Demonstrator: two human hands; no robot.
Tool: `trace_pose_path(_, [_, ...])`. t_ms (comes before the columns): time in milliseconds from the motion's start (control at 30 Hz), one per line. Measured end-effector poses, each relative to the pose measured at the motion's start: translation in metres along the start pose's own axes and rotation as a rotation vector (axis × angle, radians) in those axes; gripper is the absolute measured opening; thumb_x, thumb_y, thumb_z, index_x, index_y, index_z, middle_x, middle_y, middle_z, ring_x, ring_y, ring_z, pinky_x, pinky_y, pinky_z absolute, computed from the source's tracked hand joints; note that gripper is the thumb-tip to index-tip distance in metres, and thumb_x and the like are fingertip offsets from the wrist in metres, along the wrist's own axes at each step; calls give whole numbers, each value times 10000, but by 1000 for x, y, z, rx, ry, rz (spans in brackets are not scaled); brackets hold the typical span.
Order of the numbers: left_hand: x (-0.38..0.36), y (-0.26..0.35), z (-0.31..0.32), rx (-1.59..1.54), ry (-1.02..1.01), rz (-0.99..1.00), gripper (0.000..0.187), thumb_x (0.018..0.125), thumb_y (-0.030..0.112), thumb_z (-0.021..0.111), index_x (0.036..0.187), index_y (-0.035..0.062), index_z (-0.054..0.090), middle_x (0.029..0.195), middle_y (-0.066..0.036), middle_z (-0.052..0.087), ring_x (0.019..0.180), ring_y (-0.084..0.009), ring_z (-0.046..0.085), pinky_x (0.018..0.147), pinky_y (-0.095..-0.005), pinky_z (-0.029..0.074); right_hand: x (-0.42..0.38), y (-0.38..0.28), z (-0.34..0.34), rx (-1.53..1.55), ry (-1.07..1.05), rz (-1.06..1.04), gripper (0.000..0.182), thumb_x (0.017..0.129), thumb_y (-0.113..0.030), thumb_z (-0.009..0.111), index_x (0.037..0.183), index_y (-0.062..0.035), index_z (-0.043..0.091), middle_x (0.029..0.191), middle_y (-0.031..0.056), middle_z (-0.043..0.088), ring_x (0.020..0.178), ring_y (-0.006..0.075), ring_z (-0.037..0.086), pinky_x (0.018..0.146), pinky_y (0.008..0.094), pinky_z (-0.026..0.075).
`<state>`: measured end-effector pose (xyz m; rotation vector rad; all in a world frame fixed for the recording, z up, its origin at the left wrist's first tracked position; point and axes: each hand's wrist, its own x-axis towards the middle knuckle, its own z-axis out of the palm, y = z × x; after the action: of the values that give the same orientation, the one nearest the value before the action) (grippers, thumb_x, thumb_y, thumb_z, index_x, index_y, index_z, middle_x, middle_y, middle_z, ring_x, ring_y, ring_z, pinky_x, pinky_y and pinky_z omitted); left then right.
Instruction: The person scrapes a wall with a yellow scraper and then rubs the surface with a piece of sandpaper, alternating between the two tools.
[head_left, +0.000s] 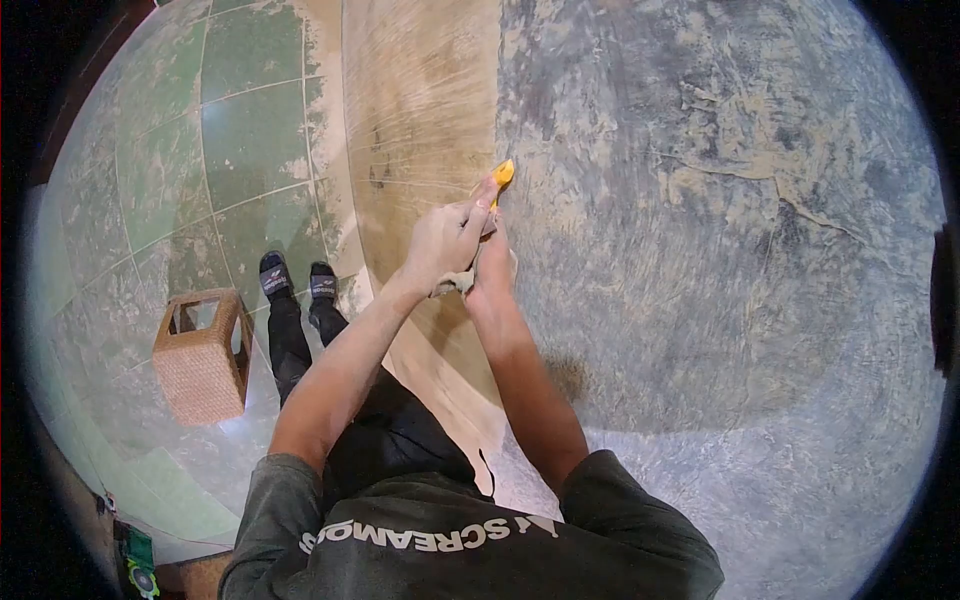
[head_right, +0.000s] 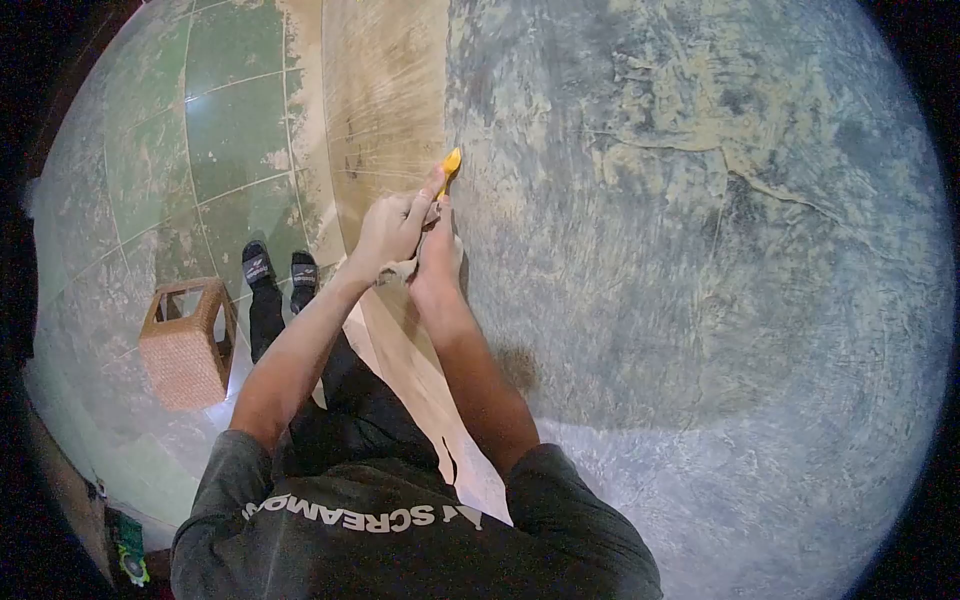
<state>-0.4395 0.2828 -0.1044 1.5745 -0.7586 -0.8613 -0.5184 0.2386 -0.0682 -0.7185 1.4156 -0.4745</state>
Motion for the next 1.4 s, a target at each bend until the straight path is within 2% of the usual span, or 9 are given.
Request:
trace_pose_path(100, [-49,-5,21,-111,-94,48,408,1019,334,381,1407,284,497,802,-154,677,743,-354,669,645,-439,516,-39,19,-27,18,98,7,478,961,-508,558,1110,-63,648,1036,49,640,923,162,624,806,339,522])
trace_pose_path(233, [-96,22,48,-194,33,34,443,1017,428,373,1286,151,590,897,-178,691,789,-401,664,682,-481,512,-72,42,-97,-62,92,-102,480,965,-516,550,1111,-68,644,1034,59,635,932,158,624,802,337,525])
trace_pose_path(500, [-34,-25,28,-24,25,95,453,1016,284,401,1465,251,439,836,-168,683,729,-380,660,646,-452,520,-16,20,-24,29,-17,9,497,963,-532,538,1148,-79,622,1088,73,633,986,182,622,821,363,531])
trace_pose_path(733, [-110,-2,57,-164,74,53,408,1004,354,412,1282,137,616,918,-202,687,751,-417,659,665,-487,523,-68,52,-92,-664,124,-115,518,1040,-472,372,1415,-137,497,1281,98,605,1164,215,590,969,337,461])
trace_pose_path(800, [-65,-27,47,-47,8,-46,437,1003,406,397,1044,94,701,851,-209,679,762,-415,656,660,-487,512,-32,37,-42,-172,122,26,573,992,-545,457,1262,-60,597,1161,91,643,1044,198,620,889,341,500])
trace_pose_path(867, [-16,-42,24,56,-27,-84,376,1010,307,424,1319,144,563,835,-165,680,751,-380,659,665,-477,508,17,34,-15,-114,-19,2,575,966,-565,505,1174,-46,638,1112,88,646,989,192,624,854,338,513])
trace_pose_path(1033, [-67,-36,31,-128,-166,-98,402,1016,328,426,1415,315,478,837,-161,679,756,-362,655,651,-457,507,-23,63,-53,-54,113,41,574,994,-560,449,1267,-79,603,1159,83,640,1048,184,618,877,331,511])
trace_pose_path(1267, [-38,-35,22,-134,-9,-124,462,1005,416,414,933,83,726,801,-194,677,745,-385,672,671,-459,519,-7,48,-35,-213,-78,32,515,1024,-532,384,1303,-129,543,1153,60,627,1013,202,632,861,366,520])
trace_pose_path(1400, [-39,-36,7,-225,-141,-163,402,1028,354,390,1064,92,693,846,-204,678,780,-375,673,656,-463,502,14,70,-41,90,-3,161,495,1016,-533,406,1270,-133,552,1116,64,630,1003,200,630,864,368,516])
